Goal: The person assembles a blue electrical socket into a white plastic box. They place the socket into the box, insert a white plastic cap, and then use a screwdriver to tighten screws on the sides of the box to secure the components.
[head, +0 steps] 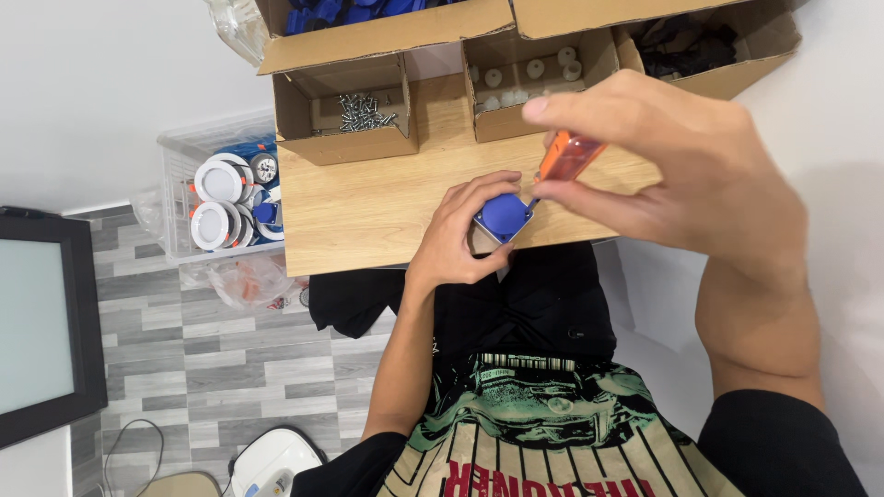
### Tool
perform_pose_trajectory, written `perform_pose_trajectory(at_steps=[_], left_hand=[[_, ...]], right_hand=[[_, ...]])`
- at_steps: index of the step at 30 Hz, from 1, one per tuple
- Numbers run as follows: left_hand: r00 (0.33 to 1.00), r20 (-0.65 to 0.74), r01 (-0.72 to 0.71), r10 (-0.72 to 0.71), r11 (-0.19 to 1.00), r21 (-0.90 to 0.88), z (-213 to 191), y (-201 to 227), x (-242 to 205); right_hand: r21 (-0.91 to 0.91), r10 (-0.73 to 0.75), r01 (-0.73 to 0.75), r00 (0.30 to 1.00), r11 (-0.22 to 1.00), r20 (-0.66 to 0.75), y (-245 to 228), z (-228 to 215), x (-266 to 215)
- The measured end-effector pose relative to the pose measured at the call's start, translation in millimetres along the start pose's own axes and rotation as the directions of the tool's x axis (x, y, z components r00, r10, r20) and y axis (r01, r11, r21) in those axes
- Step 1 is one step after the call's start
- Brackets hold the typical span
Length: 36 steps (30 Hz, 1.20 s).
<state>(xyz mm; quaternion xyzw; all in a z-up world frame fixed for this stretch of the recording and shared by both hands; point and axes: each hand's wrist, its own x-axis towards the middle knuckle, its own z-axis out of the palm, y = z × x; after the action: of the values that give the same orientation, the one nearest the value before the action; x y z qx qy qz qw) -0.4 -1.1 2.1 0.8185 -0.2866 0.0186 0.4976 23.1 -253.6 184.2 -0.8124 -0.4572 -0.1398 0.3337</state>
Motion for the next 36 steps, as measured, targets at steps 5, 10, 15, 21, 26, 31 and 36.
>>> perform_pose_trajectory(at_steps=[5,10,15,21,26,31,36], left_hand=[[1.0,0.005,0.003,-0.003,1.0,-0.004,0,-1,0],[1.0,0.005,0.009,-0.009,1.0,-0.002,1,-3,0],[1.0,-0.002,0.001,-0.001,1.0,-0.005,-1,0,0],[1.0,0.001,-0.001,0.001,1.0,-0.025,0,0,0],[0.99,-0.141,0.032,-0.028,0.999,0.029,8,-3,0],[0.959,-0.276,0.078,-0.058,0.995,0.06,16,-5,1],[0.93,-0.368,0.06,0.008,0.983,0.173,22,-3,3]], right_hand=[[-0.07,-0.055,0.049,0.995,0.996,-0.083,7,14,-5],[0.265,-0.099,0.055,0.983,0.963,0.154,10,-3,-2],[0.177,-0.048,0.019,0.986,0.984,0.162,17,-4,-7],[0.269,-0.064,0.041,0.995,0.962,0.079,14,-4,-2],[0.087,0.018,-0.015,0.999,0.996,-0.035,11,2,-8],[-0.055,0.067,-0.074,0.989,0.996,-0.131,-1,13,-9],[-0.223,0.141,-0.182,0.972,0.958,-0.189,0,24,-13]])
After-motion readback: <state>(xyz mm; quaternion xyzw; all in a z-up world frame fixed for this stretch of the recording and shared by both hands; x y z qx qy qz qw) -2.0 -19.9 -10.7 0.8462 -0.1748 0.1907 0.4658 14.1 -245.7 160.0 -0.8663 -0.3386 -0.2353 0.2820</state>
